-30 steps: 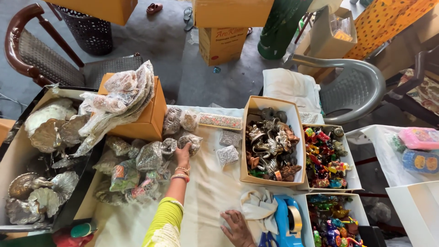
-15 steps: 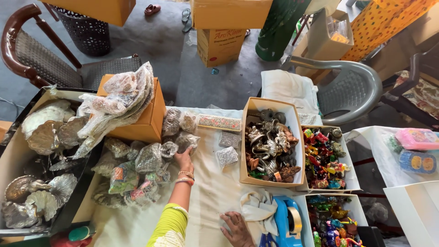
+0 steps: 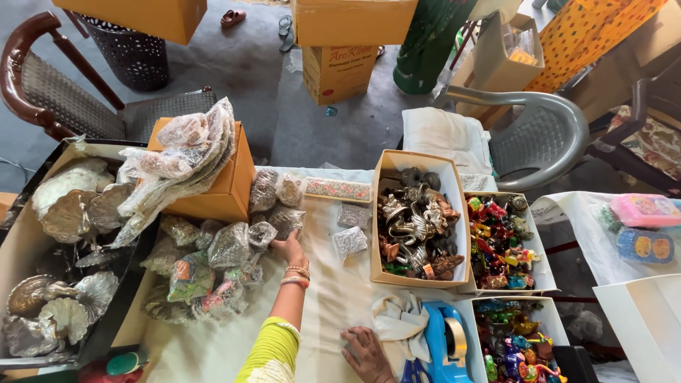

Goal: The person wraps small decorative items in bubble wrap on a table. They use scissors to cut the bubble wrap and a tape dispenser to seal the wrapped items. The person places the wrapped items into a pile on the table.

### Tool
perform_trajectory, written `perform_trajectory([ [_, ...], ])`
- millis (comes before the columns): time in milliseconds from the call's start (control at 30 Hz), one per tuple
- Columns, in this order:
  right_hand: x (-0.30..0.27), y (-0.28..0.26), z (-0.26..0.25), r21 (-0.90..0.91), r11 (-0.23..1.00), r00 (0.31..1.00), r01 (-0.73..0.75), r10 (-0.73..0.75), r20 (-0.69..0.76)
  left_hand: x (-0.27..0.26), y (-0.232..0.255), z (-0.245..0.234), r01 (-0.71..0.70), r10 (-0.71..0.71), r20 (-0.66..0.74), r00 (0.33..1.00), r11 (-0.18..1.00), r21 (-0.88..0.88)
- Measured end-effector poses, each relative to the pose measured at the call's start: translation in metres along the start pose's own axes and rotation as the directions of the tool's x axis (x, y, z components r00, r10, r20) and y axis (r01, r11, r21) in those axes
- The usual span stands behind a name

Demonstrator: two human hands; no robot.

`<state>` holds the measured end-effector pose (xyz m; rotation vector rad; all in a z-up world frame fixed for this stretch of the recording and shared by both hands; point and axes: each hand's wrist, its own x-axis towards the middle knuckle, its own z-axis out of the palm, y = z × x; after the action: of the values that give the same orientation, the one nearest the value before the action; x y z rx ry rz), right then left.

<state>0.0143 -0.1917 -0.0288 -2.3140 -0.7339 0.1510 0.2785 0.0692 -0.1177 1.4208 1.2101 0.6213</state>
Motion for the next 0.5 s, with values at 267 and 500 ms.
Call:
perform_trajectory([
  [267,0.007,-0.028,-0.022,0.002,1.000,0.999,0.003,-0.003,-0.048,-0.008,-0.009,-0.025,0.185,-0.030,0.301,0.953,0.845,-0.501],
  [500,0.006,-0.025,-0.019,-0.061,0.997,0.996,0.036,-0.041,-0.080,-0.085,-0.044,-0.132,-0.677,0.565,0.578,0.588,0.736,-0.030],
])
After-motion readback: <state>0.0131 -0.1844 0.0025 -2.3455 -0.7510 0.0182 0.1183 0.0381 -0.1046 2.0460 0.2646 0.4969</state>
